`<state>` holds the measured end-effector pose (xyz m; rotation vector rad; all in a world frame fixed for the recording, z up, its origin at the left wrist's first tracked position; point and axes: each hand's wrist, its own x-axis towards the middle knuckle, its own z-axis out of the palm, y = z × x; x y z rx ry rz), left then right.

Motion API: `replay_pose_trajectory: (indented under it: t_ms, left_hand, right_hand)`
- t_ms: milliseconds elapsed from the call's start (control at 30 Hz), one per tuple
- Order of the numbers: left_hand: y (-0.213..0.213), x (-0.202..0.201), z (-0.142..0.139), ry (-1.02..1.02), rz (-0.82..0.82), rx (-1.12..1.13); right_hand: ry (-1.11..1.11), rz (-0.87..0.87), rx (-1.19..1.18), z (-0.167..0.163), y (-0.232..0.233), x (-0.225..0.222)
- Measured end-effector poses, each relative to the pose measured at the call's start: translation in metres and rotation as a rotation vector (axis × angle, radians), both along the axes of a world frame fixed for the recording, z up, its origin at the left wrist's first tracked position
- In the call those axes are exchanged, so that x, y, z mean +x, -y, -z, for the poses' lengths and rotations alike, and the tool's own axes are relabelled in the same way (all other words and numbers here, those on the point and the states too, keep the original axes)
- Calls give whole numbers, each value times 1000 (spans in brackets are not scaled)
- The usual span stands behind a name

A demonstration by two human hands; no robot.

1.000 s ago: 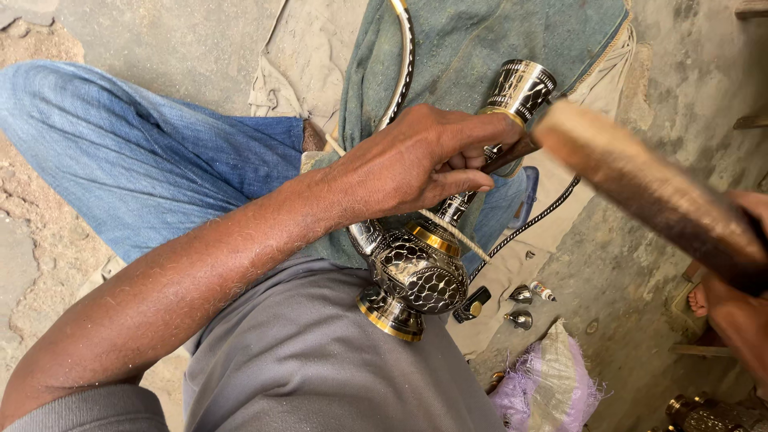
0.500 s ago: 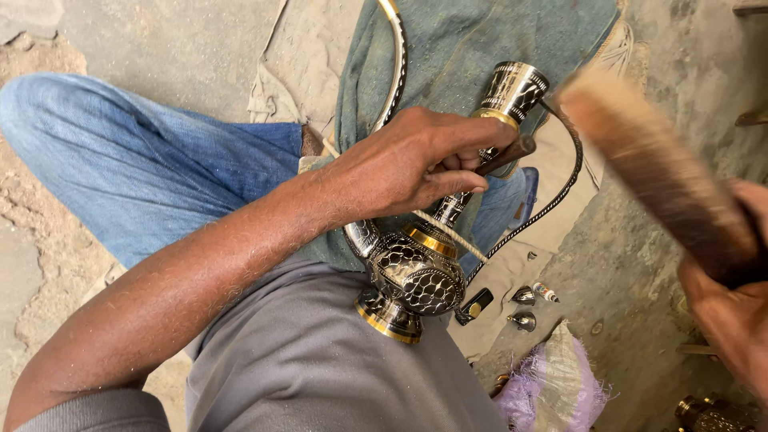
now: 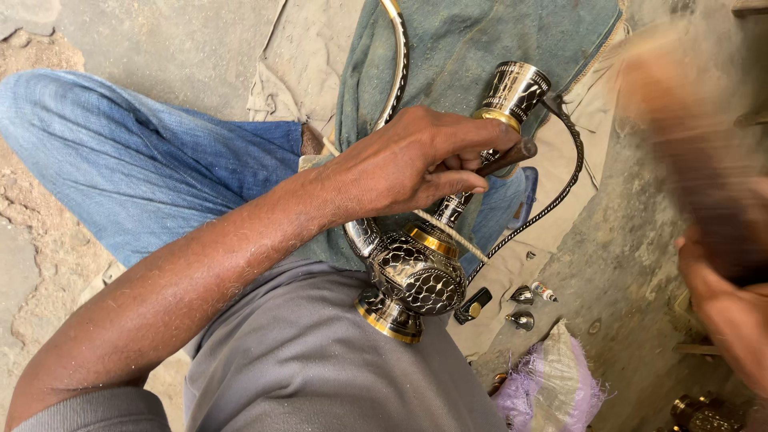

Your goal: The person sits cross-legged on the floor and uses a hammer and chisel to shape and decorate a silver-colored metal vessel with a curved handle. They repeatedly reposition the chisel and strike it with the hammer to create patterns on the vessel's surface.

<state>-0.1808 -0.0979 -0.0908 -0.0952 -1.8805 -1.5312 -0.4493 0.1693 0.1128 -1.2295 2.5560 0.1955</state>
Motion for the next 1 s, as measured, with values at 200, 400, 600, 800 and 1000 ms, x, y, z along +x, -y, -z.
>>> replay_pose_trajectory:
  t_ms: [200,400,600,800,1000]
  left_hand:
    - [2,3,-6,90,34,46]
    - [0,25,-35,118,-137,214]
    - [16,92,-20,96,-386,455]
    - [-12,111,1,157,-467,590]
    - [-37,91,1,185,-472,590]
  right_hand:
    - [-36,1,-10,-3,4,4]
    - [-92,-81,-130,28,-10,7]
    - [513,475,-442,152,-52,40]
    - [709,505,-432,195,-74,119]
    - [428,284,-946,128,-100,99]
